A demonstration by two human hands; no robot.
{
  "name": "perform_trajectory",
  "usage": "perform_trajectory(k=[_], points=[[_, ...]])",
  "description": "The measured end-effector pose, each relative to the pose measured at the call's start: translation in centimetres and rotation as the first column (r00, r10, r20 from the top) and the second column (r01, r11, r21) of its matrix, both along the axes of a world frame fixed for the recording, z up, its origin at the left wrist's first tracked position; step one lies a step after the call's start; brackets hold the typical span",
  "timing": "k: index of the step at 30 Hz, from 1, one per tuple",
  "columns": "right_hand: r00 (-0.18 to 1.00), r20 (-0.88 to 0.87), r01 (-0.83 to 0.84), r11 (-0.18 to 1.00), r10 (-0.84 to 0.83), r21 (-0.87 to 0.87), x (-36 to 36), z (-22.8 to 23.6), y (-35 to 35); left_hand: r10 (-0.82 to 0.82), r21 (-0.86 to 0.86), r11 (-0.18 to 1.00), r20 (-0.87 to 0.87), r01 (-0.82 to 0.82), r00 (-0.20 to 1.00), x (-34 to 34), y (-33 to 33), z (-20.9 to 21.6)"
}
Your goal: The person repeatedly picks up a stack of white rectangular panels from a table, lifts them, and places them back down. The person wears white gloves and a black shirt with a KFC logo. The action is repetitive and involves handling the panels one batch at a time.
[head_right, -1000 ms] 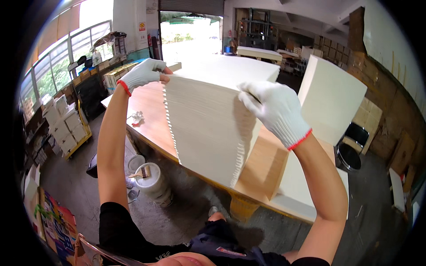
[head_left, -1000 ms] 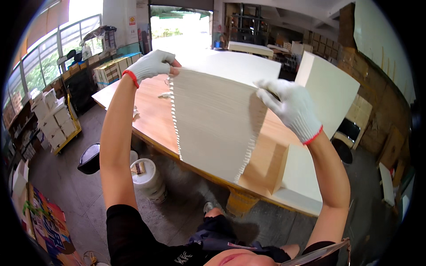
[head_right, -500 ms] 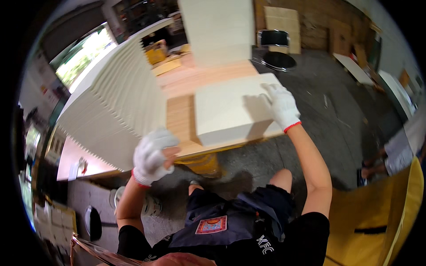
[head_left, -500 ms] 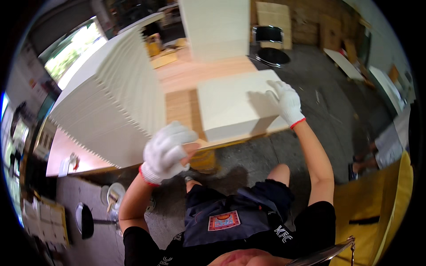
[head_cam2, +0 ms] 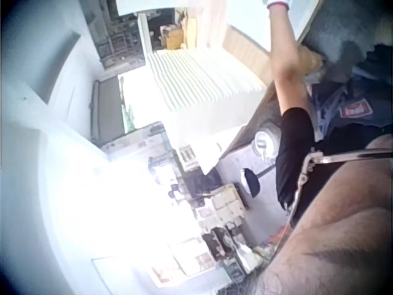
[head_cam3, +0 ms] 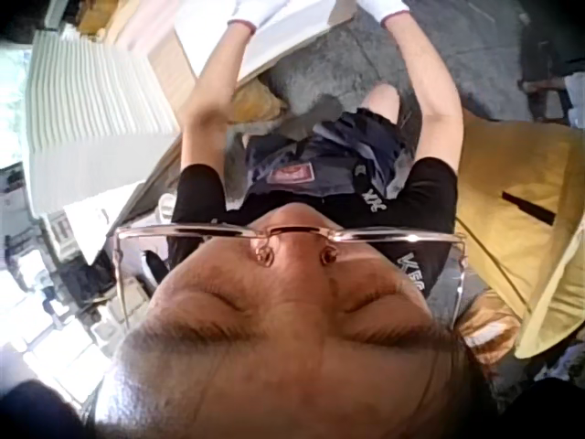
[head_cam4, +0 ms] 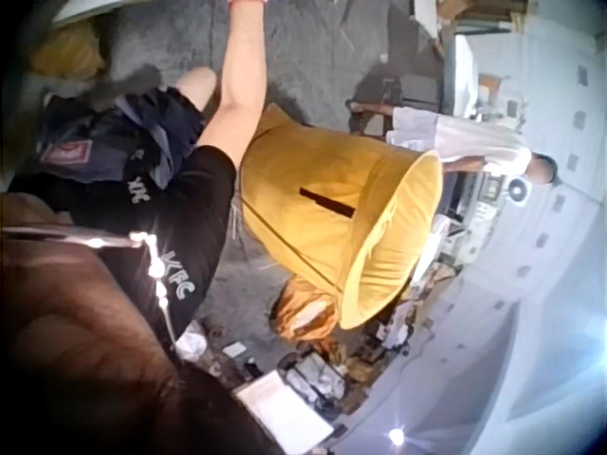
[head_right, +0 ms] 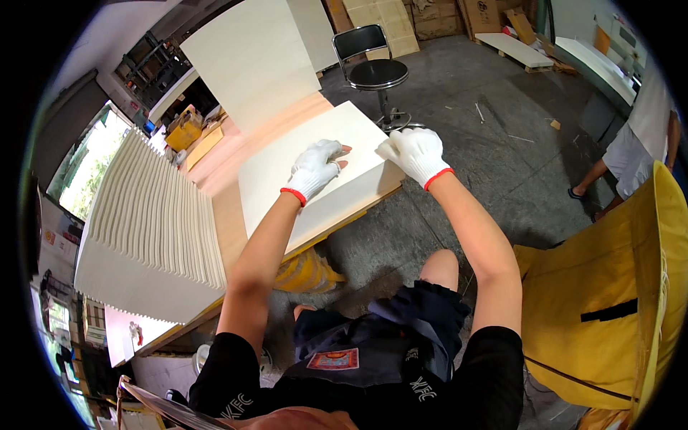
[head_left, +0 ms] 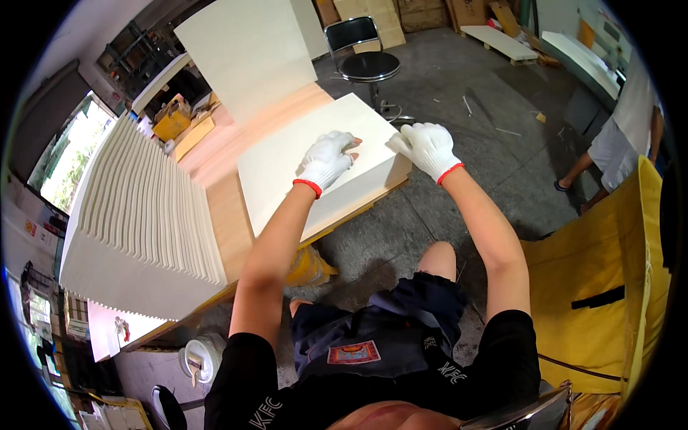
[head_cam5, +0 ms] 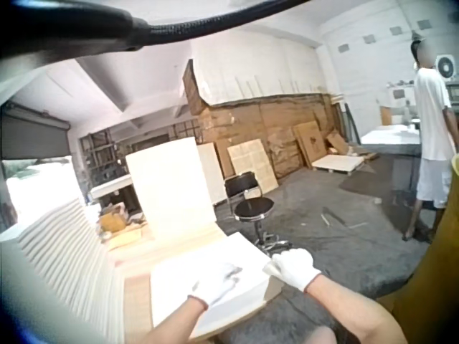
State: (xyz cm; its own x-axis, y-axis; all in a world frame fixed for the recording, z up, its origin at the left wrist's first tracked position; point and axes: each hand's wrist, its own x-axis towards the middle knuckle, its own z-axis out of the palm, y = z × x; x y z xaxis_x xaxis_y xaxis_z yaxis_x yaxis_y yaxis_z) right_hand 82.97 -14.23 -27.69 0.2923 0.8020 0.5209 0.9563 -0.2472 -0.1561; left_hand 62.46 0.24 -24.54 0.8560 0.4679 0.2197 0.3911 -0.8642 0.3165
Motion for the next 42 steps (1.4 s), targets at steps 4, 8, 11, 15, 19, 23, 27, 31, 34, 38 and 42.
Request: perform_trajectory(k=[4, 8, 11, 15, 19, 23, 27, 31, 34, 38, 42], points=[[0.975, 0.215, -0.062, 0.998, 0.054, 0.031, -0.3, 2.4, 0.8, 0.002, -0.090, 0.996, -0.042, -0.006, 0.999, 1.9, -0.6, 0.3], [0.979, 0.102, -0.173, 0.985, 0.174, -0.021, -1.1, 3.5, 2.2, -0.067, -0.037, 0.997, 0.051, 0.069, 0.996, 2.4, 0.6, -2.0], [0.949, -0.286, -0.135, 0.991, 0.136, 0.022, -0.9, 2.0, 2.6, -0.150, -0.099, 0.981, 0.163, 0.167, 0.975, 2.1, 1.0, -3.0], [0.756, -0.650, -0.026, 0.995, 0.080, 0.092, -0.9, 0.6, 2.2, -0.146, -0.270, 0.939, 0.240, 0.211, 0.960, 1.9, 0.7, -2.4], [0.697, -0.713, 0.017, 0.993, 0.070, 0.114, -1.5, -0.1, 1.8, -0.102, -0.466, 0.834, 0.394, 0.294, 0.913, 1.5, 1.1, -2.6], [0.750, -0.654, 0.058, 0.976, 0.098, 0.212, -2.1, -0.8, 1.7, -0.097, -0.524, 0.809, 0.329, 0.267, 0.939, 1.5, 0.1, -1.7], [0.772, -0.626, 0.053, 0.970, 0.113, 0.239, -2.3, -1.2, 1.8, -0.085, -0.540, 0.811, 0.272, 0.225, 0.959, 1.6, 0.1, -2.3], [0.784, -0.611, 0.063, 0.965, 0.109, 0.253, -2.2, -1.5, 1.8, -0.139, -0.448, 0.861, 0.250, 0.241, 0.958, 1.6, 0.4, -2.3], [0.787, -0.607, 0.068, 0.963, 0.108, 0.260, -2.0, -1.9, 1.9, -0.132, -0.468, 0.852, 0.243, 0.235, 0.961, 1.5, 0.0, -1.7], [0.791, -0.605, 0.046, 0.976, 0.094, 0.211, -2.3, -1.2, 1.6, -0.092, -0.452, 0.845, 0.401, 0.284, 0.911, 1.5, 0.6, -2.8], [0.800, -0.597, 0.054, 0.983, 0.063, 0.177, -2.2, -1.2, 1.6, -0.091, -0.356, 0.910, 0.327, 0.212, 0.941, 1.4, -0.4, -1.8]])
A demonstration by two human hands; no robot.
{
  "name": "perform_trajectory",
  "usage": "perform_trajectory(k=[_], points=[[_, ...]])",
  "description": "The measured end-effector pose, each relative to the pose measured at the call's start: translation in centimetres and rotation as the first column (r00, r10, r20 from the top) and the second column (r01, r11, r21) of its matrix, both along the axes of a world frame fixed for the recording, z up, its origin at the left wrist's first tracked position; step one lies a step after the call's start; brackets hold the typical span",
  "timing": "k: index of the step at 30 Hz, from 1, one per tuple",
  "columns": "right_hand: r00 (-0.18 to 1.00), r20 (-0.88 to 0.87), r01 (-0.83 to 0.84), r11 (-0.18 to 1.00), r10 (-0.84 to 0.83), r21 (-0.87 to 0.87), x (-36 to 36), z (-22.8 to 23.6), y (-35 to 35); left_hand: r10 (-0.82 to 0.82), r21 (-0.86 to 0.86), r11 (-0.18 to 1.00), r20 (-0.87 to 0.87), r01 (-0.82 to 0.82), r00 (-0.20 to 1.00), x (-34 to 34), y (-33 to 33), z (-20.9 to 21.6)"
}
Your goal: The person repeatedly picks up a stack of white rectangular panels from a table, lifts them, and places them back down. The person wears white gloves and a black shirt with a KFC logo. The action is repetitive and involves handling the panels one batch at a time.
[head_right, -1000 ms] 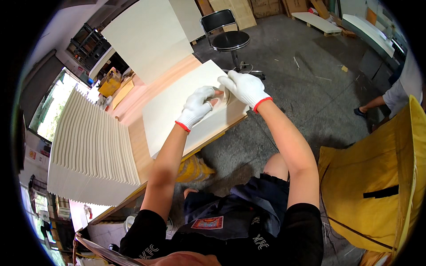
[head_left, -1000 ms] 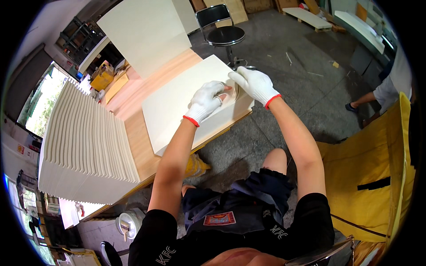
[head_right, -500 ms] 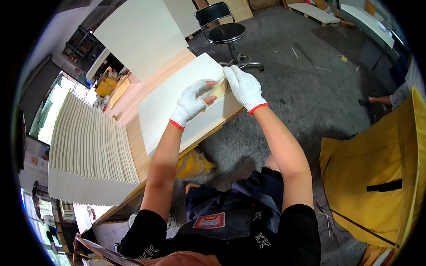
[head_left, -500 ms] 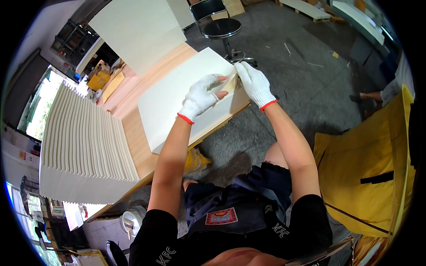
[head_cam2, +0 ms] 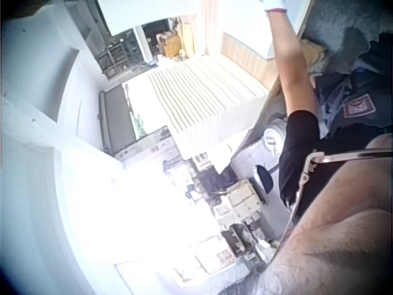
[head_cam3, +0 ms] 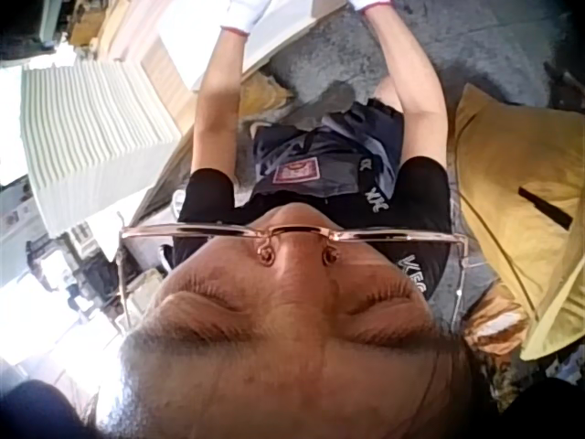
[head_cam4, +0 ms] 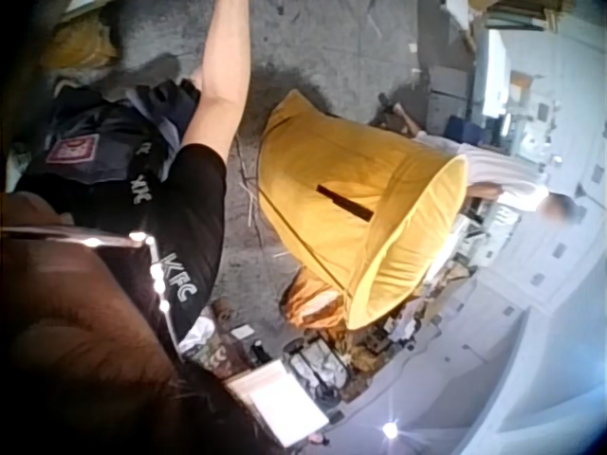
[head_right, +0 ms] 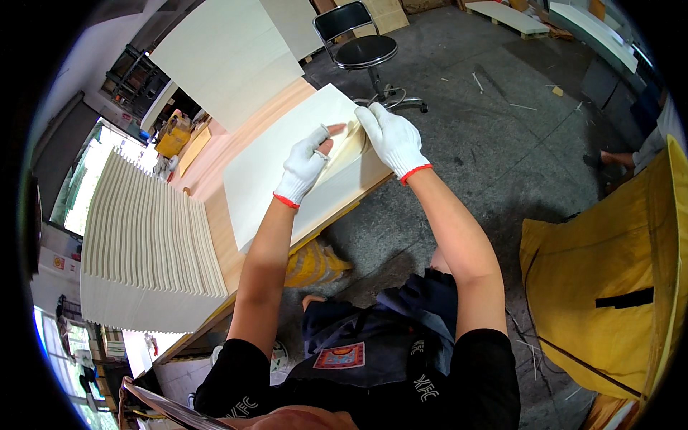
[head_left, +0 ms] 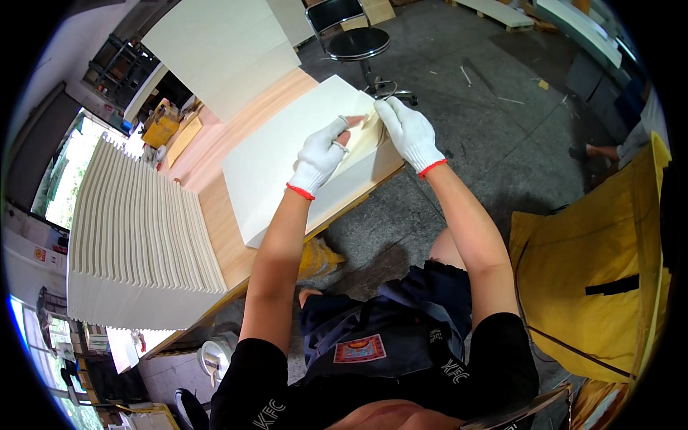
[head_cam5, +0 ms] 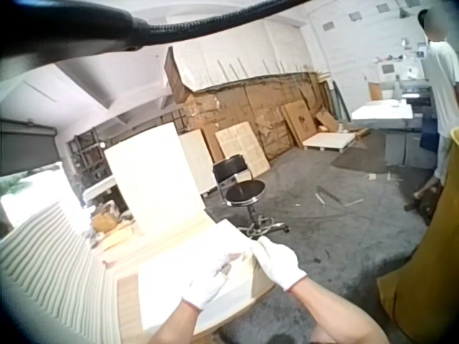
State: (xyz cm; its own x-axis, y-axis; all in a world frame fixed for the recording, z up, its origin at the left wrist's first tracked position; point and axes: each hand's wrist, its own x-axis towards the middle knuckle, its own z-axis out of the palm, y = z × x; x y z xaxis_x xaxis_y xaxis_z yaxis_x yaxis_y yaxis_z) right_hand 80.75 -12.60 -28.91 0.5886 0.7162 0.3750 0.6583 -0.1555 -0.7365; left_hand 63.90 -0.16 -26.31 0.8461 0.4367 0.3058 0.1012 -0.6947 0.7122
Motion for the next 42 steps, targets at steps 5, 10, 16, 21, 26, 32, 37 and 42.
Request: perform_trajectory(k=[5, 10, 16, 21, 26, 32, 37, 42], points=[[1.000, 0.025, 0.009, 0.999, -0.010, 0.036, 0.1, -0.5, 0.3, 0.038, -0.027, 0.999, -0.155, -0.043, 0.987, 0.0, -1.1, 1.0], [0.999, 0.046, 0.003, 0.998, -0.006, 0.060, 0.0, -0.5, 0.2, 0.021, -0.028, 0.999, -0.097, -0.024, 0.995, -0.1, -0.5, 0.2], [0.999, 0.035, -0.002, 1.000, 0.003, -0.015, 0.2, -0.4, 0.1, 0.078, -0.026, 0.997, -0.019, -0.078, 0.997, -0.2, -0.8, 0.3], [0.999, 0.053, 0.012, 1.000, -0.013, 0.025, 0.3, -0.8, 0.3, 0.042, 0.055, 0.998, -0.128, -0.035, 0.991, 0.2, -1.0, 0.7], [0.997, 0.072, -0.010, 0.999, 0.007, 0.041, 0.1, -0.5, 0.1, 0.055, 0.078, 0.996, -0.166, -0.043, 0.985, 0.1, -0.6, 0.2], [0.999, 0.046, -0.014, 0.999, 0.013, 0.035, -0.1, -0.3, -0.2, 0.035, 0.108, 0.994, -0.093, -0.025, 0.995, 0.1, 0.0, -0.2], [0.998, 0.067, -0.002, 1.000, 0.003, -0.010, 0.2, -0.7, 0.2, -0.012, 0.157, 0.988, 0.095, -0.003, 0.995, 0.1, -1.0, 0.0], [0.997, 0.082, -0.005, 0.999, 0.002, 0.037, 0.3, -1.0, 0.3, 0.077, 0.226, 0.974, -0.185, -0.034, 0.980, 0.1, -1.5, 1.2]])
